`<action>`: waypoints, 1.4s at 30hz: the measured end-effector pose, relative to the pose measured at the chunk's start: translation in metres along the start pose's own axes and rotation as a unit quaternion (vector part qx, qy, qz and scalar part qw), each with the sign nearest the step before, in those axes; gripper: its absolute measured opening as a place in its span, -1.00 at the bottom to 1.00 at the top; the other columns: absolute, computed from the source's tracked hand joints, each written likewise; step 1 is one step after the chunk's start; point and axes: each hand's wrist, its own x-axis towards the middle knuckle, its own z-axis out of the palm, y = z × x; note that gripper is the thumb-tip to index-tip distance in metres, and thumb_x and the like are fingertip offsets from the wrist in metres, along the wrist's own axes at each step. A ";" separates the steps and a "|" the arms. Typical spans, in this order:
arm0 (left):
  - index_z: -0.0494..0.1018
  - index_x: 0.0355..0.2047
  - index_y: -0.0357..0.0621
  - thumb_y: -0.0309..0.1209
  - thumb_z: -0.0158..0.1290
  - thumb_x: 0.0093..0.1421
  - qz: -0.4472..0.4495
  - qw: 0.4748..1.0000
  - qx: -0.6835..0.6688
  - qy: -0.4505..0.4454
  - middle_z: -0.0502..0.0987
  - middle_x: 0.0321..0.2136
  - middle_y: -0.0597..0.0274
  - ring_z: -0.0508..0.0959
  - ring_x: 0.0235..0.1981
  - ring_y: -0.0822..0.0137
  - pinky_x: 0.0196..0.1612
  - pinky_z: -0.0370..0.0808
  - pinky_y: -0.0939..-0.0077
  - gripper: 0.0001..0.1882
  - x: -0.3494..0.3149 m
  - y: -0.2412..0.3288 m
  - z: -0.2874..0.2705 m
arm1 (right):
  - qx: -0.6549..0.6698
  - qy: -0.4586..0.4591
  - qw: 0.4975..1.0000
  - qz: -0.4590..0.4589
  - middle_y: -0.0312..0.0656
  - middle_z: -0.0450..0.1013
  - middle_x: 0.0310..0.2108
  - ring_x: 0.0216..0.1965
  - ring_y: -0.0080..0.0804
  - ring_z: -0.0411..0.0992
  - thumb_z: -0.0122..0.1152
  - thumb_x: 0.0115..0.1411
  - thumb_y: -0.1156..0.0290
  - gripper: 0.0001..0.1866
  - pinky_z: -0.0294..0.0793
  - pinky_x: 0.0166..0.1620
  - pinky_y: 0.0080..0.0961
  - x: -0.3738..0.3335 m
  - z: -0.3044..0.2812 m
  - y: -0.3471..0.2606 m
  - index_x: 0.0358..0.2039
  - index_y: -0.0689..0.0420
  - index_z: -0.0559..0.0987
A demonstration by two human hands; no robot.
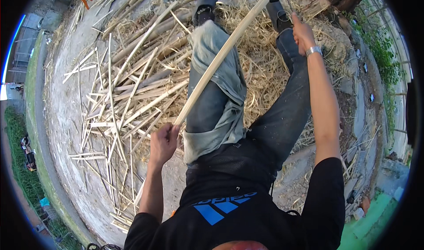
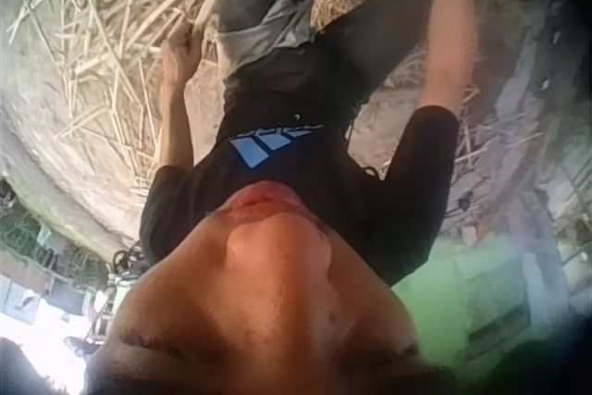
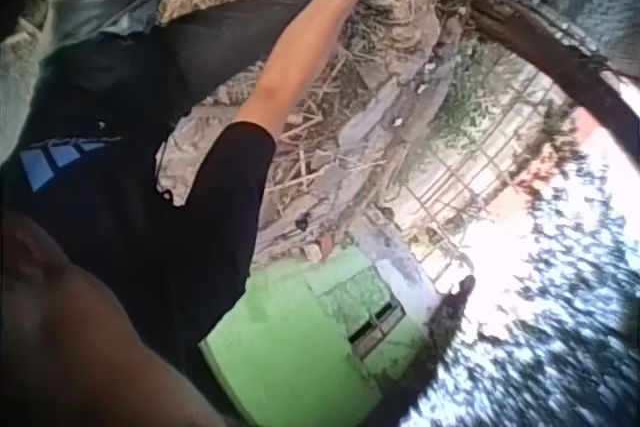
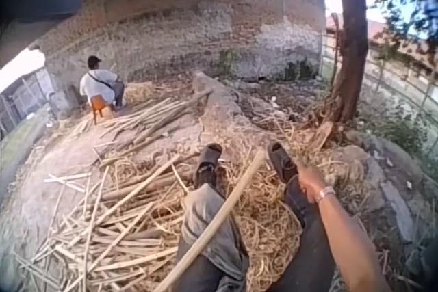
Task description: The person uses a large blade to shave and smooth a thin strip of wood while holding it by hand and supporting it on their leg.
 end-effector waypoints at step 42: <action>0.55 -0.16 -0.30 -0.38 0.07 0.42 -0.044 0.988 -0.089 -0.115 0.61 -0.56 0.31 0.51 -0.57 0.56 -0.48 0.44 0.54 -0.80 0.003 -0.026 -0.014 | 0.504 0.060 0.841 -0.186 -0.19 0.53 -0.56 -0.61 -0.47 0.53 0.45 0.18 0.50 -0.70 0.51 -0.51 -0.54 -0.149 0.046 -0.092 -0.55 0.18 0.45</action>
